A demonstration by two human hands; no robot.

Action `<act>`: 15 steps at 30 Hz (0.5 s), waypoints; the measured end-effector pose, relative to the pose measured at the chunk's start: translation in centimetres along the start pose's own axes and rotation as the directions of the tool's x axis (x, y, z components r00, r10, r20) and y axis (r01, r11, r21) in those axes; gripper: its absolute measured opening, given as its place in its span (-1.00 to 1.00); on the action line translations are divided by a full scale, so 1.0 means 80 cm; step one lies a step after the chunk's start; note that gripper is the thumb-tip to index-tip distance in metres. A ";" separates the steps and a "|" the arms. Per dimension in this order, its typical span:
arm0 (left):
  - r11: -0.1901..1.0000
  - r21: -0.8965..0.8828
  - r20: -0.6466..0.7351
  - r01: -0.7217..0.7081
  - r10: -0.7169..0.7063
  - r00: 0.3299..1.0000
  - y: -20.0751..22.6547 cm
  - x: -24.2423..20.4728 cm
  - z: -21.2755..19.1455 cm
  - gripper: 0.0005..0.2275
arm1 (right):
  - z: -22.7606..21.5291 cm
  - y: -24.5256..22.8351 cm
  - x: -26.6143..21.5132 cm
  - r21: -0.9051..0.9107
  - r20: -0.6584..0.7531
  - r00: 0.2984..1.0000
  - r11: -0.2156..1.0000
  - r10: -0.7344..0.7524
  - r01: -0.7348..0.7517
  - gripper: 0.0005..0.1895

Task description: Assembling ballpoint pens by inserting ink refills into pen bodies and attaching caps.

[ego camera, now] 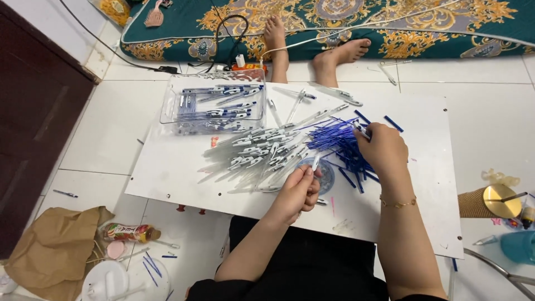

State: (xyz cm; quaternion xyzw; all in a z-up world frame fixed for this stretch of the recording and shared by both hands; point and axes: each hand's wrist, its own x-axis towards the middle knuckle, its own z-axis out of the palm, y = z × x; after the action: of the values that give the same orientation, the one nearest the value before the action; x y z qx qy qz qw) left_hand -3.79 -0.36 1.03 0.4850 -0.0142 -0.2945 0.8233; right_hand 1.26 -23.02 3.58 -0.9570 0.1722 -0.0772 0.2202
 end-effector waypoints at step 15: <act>0.908 0.411 -0.072 -0.080 0.119 0.990 -0.026 0.017 -0.020 -0.81 | -0.042 -0.079 -0.041 0.531 0.386 0.869 0.845 -0.310 0.065 -0.72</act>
State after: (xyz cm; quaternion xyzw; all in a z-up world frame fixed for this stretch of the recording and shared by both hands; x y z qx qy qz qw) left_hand -3.14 -0.55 -1.88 0.6577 -0.0605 -0.2192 0.7181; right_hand -0.70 -17.83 9.19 -0.8693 -0.0078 0.0868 0.4866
